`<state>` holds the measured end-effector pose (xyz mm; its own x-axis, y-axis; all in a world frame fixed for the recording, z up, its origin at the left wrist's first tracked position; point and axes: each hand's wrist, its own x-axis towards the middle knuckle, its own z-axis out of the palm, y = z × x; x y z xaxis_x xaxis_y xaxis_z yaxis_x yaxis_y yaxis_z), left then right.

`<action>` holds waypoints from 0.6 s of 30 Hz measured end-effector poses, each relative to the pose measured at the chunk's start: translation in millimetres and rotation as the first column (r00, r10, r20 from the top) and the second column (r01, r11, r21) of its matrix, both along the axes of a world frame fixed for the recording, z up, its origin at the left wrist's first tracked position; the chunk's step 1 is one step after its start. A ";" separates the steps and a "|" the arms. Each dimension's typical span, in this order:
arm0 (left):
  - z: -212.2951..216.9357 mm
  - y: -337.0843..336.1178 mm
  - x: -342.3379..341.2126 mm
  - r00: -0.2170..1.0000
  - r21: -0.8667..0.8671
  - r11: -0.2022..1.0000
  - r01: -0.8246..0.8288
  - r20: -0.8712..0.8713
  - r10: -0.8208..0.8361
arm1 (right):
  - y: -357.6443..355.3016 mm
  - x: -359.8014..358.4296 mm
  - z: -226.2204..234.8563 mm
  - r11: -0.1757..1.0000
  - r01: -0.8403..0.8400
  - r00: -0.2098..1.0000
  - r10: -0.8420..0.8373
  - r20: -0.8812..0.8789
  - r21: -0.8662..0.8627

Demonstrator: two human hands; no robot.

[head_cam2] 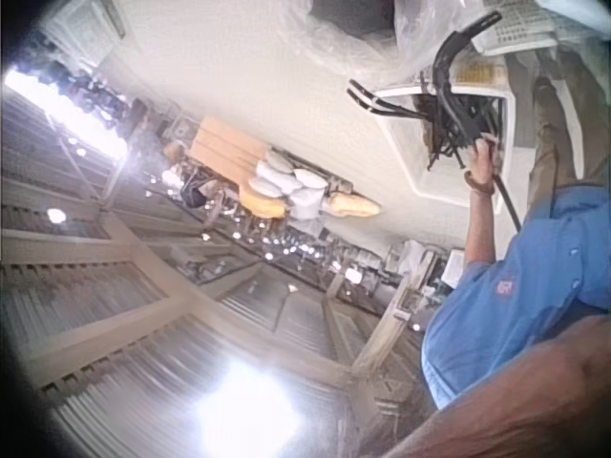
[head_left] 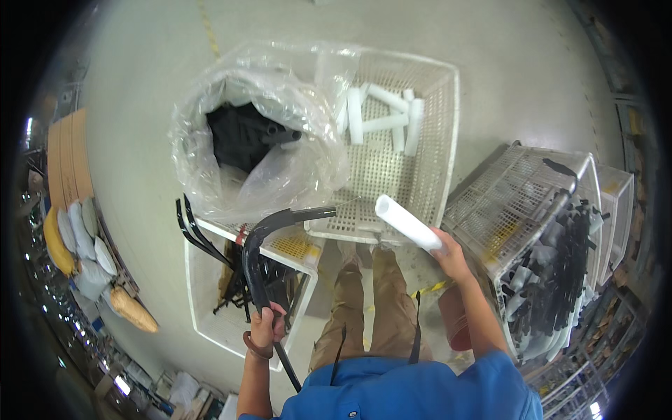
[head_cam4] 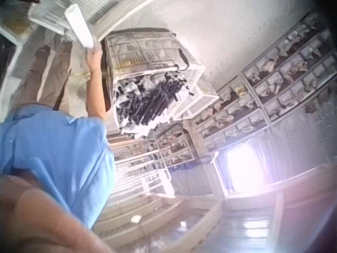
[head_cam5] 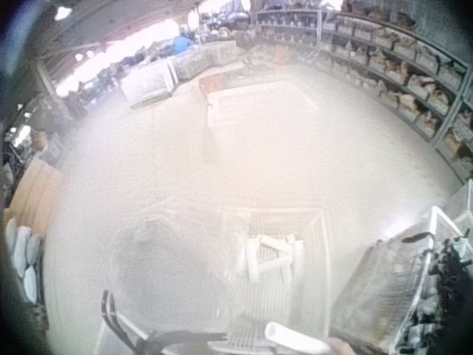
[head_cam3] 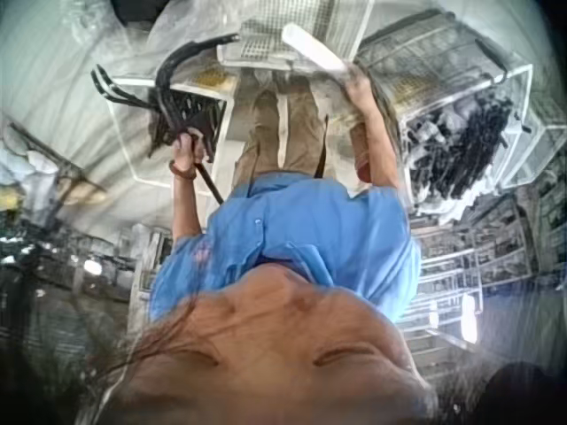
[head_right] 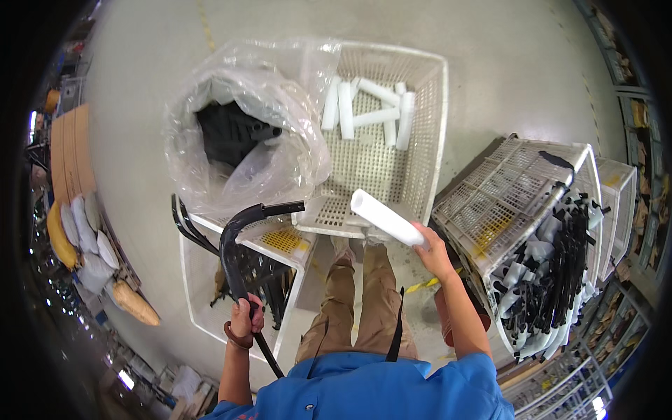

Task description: The person repeatedly picks black curved rods from a white basket, slides white foam sleeves onto them, and places the assembled units into a second basket. The process is repeated continuously throughout the clip.

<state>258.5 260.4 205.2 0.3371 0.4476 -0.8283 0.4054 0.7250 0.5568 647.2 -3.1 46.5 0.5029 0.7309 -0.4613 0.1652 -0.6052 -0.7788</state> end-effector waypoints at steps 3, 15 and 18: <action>48.0 -3.2 17.5 0.998 0.029 0.998 0.051 0.047 -0.052 | -14.0 9.9 56.7 0.998 0.028 0.994 -0.033 0.100 0.052; 141.8 -68.1 9.6 0.977 0.047 0.978 0.205 0.051 -0.208 | -78.8 -13.9 181.5 0.948 -0.042 0.849 -0.132 0.511 0.315; 141.7 -94.8 0.5 0.948 0.056 0.950 0.307 0.074 -0.310 | -110.6 -48.3 205.1 0.947 -0.015 0.823 -0.170 0.542 0.320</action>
<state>259.1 165.6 346.9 0.5290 0.3462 -0.7748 0.5579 0.5461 0.6250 598.9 -113.7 251.6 0.6652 0.7320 0.1474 0.5867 -0.3903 -0.7095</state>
